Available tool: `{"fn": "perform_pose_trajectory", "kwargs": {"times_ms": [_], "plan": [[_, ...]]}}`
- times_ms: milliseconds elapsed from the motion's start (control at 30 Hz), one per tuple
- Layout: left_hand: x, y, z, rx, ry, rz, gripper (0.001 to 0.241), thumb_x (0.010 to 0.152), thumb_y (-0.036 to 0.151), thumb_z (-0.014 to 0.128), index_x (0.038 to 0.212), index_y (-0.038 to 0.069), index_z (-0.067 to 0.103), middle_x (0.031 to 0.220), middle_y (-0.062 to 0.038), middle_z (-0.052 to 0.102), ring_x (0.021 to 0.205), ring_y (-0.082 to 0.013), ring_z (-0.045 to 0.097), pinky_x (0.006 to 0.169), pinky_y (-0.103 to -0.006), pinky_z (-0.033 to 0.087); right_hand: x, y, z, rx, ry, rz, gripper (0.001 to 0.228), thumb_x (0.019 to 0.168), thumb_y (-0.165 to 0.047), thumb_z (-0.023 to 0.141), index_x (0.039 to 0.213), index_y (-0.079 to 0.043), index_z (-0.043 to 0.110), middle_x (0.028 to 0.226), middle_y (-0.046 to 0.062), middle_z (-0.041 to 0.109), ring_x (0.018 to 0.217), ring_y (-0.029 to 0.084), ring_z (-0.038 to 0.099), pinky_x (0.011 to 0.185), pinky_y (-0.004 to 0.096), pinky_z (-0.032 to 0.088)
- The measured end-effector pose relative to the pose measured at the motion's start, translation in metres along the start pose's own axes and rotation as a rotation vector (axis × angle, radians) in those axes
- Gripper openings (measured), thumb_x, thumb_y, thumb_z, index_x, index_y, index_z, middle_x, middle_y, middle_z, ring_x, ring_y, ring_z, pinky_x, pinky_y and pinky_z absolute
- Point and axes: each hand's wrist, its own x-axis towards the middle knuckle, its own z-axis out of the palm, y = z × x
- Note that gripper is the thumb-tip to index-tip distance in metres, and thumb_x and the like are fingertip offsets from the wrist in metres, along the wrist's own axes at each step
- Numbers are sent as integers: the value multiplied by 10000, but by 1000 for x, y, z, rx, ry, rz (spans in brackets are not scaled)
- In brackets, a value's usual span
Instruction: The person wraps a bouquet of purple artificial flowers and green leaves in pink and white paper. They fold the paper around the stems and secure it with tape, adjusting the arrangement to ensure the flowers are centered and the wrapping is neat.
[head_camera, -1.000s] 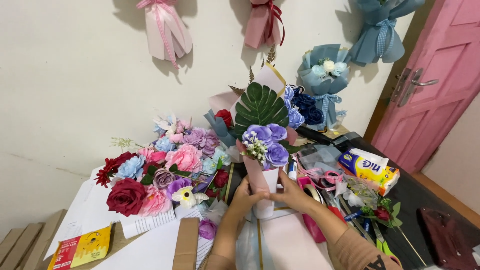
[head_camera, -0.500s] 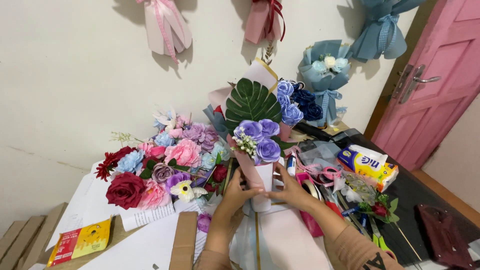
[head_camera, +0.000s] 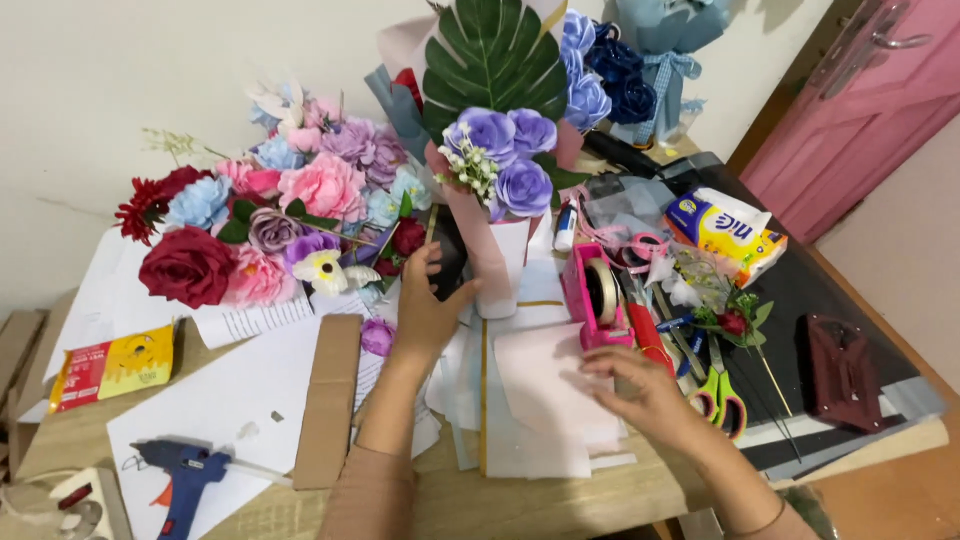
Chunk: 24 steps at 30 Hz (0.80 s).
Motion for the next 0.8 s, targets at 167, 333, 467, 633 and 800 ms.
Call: {"fn": "perform_pose_trajectory", "kwargs": {"times_ms": [167,333,467,633,800], "plan": [[-39,-48,34,100,83,241,266,860,325,722,943,120,575,882,-26,552,803,-173,551,711,-321,451,-19,-34,19,-129,-358,9,689,780,-268,890,1389,-148,592,1531,108,486,1442,270,405,1165,423,312],[-74,-76,47,337,-117,389,343,895,368,641,1042,59,612,968,-77,665,894,-281,642,791,-412,468,-34,-9,41,-285,-191,-126,496,877,-259,762,1315,-65,636,1385,138,619,1322,309,540,1121,453,404],[-95,-98,54,597,-276,304,459,894,307,657,1324,167,578,1338,-58,620,1236,-267,549,1066,-520,249,-41,-4,38,-266,-49,-217,285,892,-63,669,1173,-81,712,1209,90,729,1167,286,665,1030,439,507],[-125,-86,39,643,-294,231,557,919,234,588,1461,170,478,1513,-106,479,1396,-236,425,1202,-577,-16,-69,19,19,-56,144,269,367,878,-94,670,1227,-183,735,1249,54,754,1072,178,770,998,316,597],[-148,-82,22,695,-246,-5,407,970,236,552,1375,201,566,1641,-142,214,1533,-354,96,1201,-602,-52,-95,35,9,-133,539,200,320,903,-28,681,1221,-34,715,835,24,760,566,64,530,471,209,425]]}}
